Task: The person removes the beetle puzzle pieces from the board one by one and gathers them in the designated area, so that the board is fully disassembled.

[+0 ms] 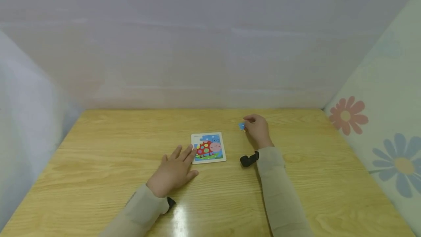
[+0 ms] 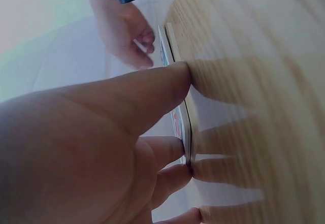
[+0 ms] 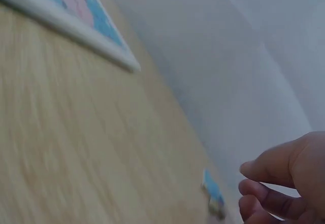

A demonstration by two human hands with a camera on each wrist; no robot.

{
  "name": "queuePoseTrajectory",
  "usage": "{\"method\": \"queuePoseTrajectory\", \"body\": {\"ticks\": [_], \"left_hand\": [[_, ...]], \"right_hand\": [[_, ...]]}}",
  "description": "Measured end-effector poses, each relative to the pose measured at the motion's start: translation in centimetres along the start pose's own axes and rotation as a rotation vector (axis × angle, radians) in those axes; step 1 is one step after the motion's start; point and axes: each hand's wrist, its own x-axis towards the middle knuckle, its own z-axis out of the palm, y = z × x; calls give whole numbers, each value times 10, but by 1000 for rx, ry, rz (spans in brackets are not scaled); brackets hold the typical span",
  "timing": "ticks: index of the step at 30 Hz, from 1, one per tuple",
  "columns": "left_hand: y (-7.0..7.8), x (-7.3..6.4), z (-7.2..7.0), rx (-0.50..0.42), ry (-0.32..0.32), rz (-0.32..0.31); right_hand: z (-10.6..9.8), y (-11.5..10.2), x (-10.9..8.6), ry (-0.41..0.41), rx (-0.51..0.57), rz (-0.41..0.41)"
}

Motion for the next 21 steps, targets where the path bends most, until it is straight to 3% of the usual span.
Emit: {"method": "queuePoseTrajectory", "body": {"ticks": [9,21], "left_hand": [[1,0,-1,7,-10,-8],[4,2,0,15,2,-5]], "right_hand": [[23,-48,-20,-249,-82,-147],[51,-54,-31,-426,-171,-204]]}}
